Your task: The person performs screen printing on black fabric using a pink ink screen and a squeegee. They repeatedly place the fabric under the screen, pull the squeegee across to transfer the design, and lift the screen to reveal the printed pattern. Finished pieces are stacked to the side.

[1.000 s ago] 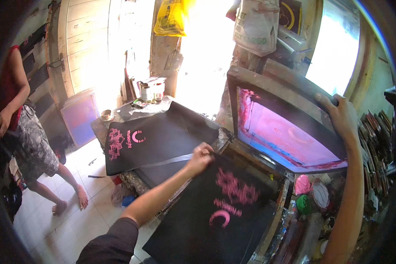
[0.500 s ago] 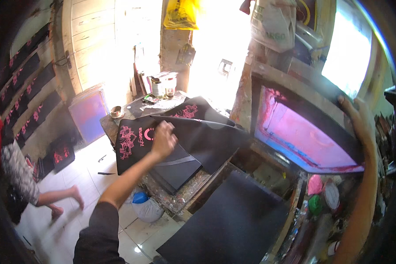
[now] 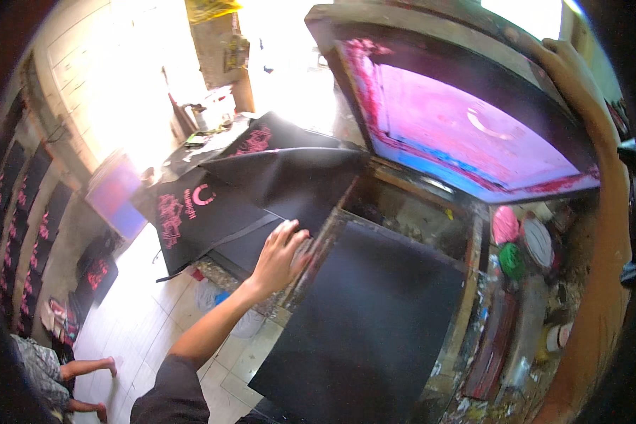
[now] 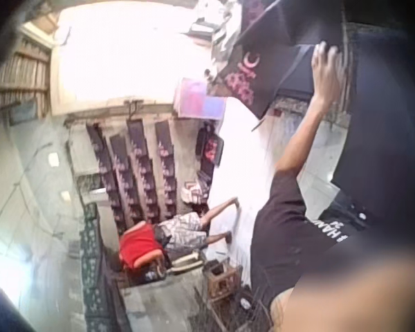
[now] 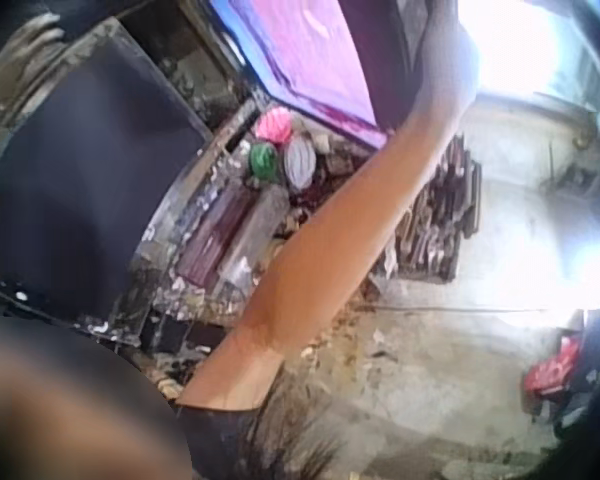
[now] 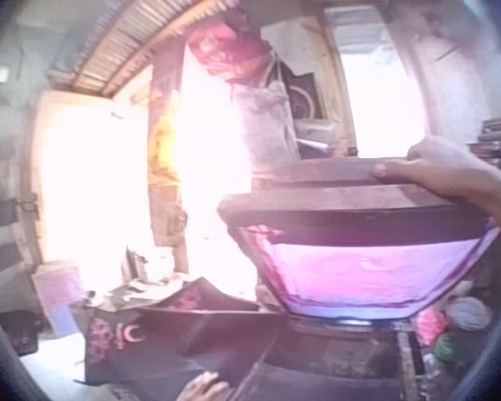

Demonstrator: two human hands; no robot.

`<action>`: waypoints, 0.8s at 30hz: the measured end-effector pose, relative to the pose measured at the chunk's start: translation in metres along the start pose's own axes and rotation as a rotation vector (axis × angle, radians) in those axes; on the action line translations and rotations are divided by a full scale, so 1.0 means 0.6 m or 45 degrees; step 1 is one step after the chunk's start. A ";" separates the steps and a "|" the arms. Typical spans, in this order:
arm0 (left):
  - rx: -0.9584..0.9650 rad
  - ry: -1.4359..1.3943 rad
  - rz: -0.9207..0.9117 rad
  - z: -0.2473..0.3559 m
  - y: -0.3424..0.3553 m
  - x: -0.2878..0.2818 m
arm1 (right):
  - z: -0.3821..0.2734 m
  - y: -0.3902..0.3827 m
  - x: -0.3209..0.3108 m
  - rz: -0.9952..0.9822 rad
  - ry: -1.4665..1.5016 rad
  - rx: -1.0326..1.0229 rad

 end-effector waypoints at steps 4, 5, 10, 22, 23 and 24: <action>-0.264 0.039 -0.028 -0.051 0.064 0.016 | -0.023 -0.008 0.007 -0.082 0.043 0.039; -0.153 -0.020 0.018 -0.035 0.063 0.013 | -0.040 -0.013 -0.002 -0.006 -0.024 -0.051; 0.172 -0.265 -0.399 0.084 -0.033 0.038 | -0.050 -0.062 -0.021 -0.047 -0.034 0.156; 0.335 -0.025 -0.622 0.127 -0.126 0.067 | -0.097 -0.084 -0.027 -0.018 -0.094 0.147; 0.357 -0.045 -0.601 0.130 -0.126 0.060 | -0.103 -0.089 -0.018 -0.132 -0.085 0.129; 0.356 -0.046 -0.618 0.132 -0.127 0.055 | -0.112 -0.102 -0.008 -0.184 -0.213 0.141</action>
Point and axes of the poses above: each hand's wrist, its own y-axis towards the middle knuckle, its own x-axis out of the palm, z = x × y, the point moved 7 cm from there along y, towards the middle knuckle, and after that the axes turned 11 degrees about -z, right-handed, at the moved point
